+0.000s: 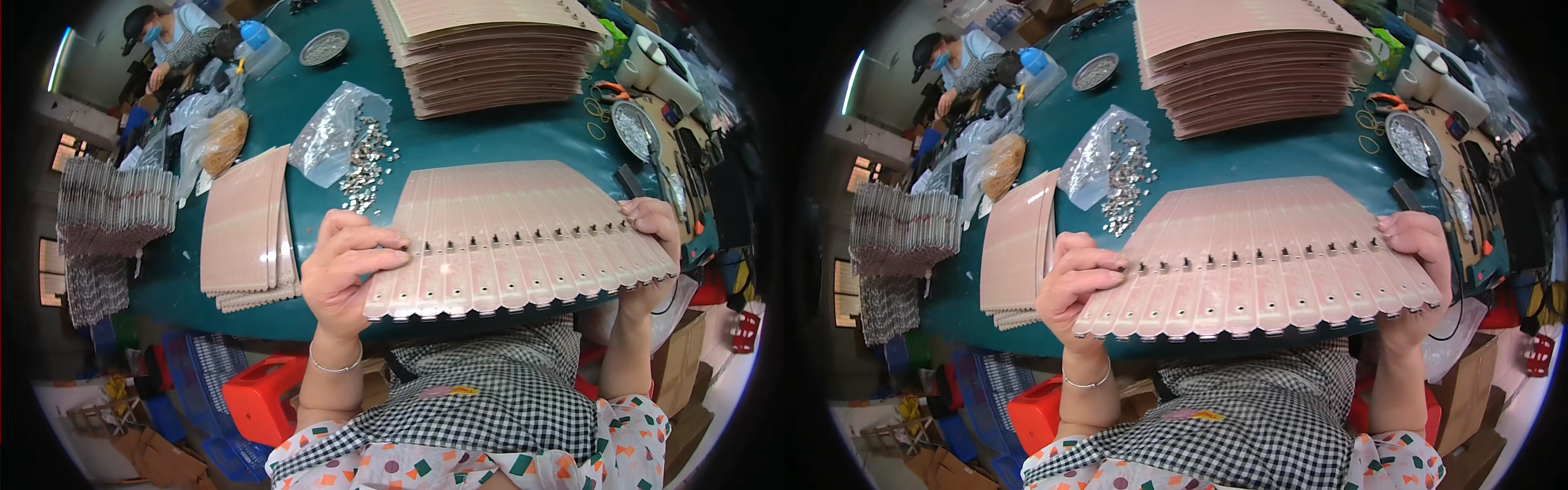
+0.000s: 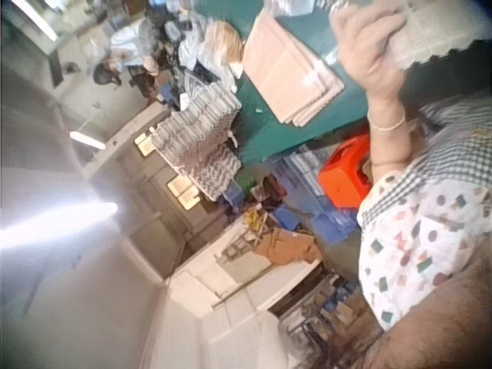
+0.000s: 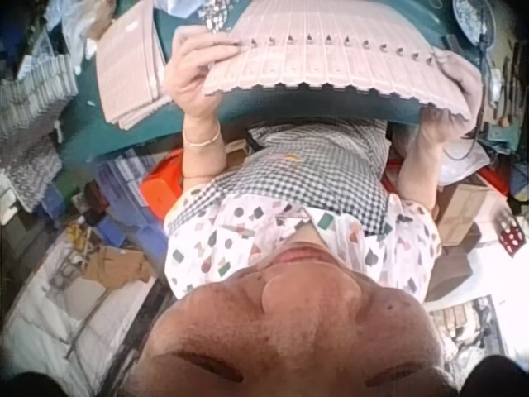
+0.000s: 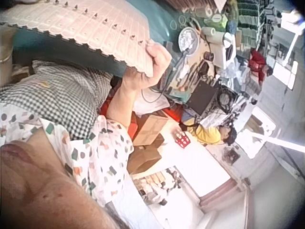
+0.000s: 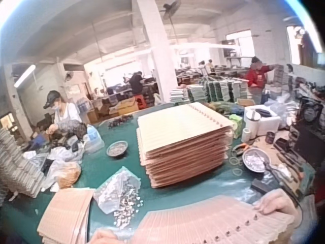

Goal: The person inserts small electronic components into a panel of circuit board strips by hand and solders them in place with a soldering iron. The person then sets the panel aside and begins inserting components into another board panel.

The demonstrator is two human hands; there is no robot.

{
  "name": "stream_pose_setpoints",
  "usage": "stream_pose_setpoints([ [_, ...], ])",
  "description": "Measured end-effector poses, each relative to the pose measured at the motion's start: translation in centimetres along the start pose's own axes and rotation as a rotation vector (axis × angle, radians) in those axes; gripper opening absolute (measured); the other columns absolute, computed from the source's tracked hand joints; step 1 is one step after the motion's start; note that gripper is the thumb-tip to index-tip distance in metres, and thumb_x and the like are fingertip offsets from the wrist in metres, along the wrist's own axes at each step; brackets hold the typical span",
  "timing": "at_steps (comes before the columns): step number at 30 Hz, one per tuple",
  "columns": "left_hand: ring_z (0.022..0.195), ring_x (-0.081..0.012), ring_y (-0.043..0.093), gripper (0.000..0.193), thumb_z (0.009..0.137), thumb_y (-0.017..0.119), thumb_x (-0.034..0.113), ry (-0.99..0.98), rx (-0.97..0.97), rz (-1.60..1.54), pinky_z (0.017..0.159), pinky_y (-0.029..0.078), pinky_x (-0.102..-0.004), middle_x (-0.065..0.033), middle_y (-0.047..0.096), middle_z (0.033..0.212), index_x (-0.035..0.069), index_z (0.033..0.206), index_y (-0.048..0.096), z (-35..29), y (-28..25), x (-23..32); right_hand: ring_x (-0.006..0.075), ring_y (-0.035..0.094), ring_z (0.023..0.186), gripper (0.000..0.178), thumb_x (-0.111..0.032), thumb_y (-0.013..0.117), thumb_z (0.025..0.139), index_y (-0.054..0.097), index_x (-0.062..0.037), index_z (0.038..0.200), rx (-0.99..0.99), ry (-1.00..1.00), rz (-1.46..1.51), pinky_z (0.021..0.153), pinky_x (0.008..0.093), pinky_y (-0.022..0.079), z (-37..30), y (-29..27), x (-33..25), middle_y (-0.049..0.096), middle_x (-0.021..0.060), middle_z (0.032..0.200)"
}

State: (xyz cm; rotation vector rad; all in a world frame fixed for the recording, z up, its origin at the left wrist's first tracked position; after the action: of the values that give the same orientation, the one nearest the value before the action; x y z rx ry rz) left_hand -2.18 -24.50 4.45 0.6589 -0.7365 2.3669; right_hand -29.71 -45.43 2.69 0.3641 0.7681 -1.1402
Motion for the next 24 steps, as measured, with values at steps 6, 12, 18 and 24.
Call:
stream_pose_setpoints([
  [6,0.079,-0.0236,0.056,0.022,0.072,0.081,0.018,-0.015,0.041,-0.013,0.072,0.044,-0.0336,-0.0098,0.073,0.089,0.005,0.087,0.073,0.04,0.47,0.02,0.0253,0.06,0.097,0.038,-0.028,0.074,0.085,0.059,0.0018,0.103,0.014,-0.016,0.002,0.09,0.0381,0.049,-0.15,-0.1,0.23,0.059,0.0158,0.103],
  [12,0.079,-0.0247,0.053,0.026,0.071,0.081,0.021,-0.027,0.067,0.029,0.07,0.042,-0.0347,-0.0107,0.071,0.087,0.003,0.086,0.07,-0.48,0.3,-0.33,0.0241,0.06,0.097,0.037,-0.031,0.071,0.089,0.061,0.0016,0.103,-0.017,-0.027,-0.031,0.088,0.0359,0.049,-0.11,0.15,0.33,0.059,0.0152,0.104],
  [18,0.078,-0.0233,0.05,0.028,0.068,0.082,0.019,-0.059,0.079,-0.025,0.07,0.041,-0.0331,-0.0102,0.069,0.086,0.002,0.085,0.068,-0.18,0.6,-0.21,0.0229,0.06,0.092,0.039,-0.033,0.073,0.087,0.06,0.0015,0.1,-0.045,-0.06,-0.038,0.085,0.0345,0.049,0.05,-0.25,0.79,0.06,0.0138,0.098],
  [24,0.081,-0.0244,0.053,0.031,0.068,0.083,0.02,-0.041,0.069,0.007,0.072,0.043,-0.0341,-0.012,0.07,0.088,0.001,0.088,0.067,-0.31,0.63,-0.07,0.0229,0.059,0.095,0.039,-0.027,0.076,0.085,0.059,0.0004,0.106,-0.056,-0.11,-0.004,0.086,0.0351,0.05,0.18,0.02,0.54,0.058,0.0137,0.102],
])
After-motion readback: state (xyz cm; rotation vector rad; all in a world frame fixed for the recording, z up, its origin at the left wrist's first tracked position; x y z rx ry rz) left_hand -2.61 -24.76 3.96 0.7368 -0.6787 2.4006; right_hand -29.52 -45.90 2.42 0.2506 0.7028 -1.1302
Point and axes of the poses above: each hand's wrist, its own z-axis towards the middle knuckle, its own y-axis out of the palm, x = y × z, the point moved 1 cm from there along z, towards the middle knuckle
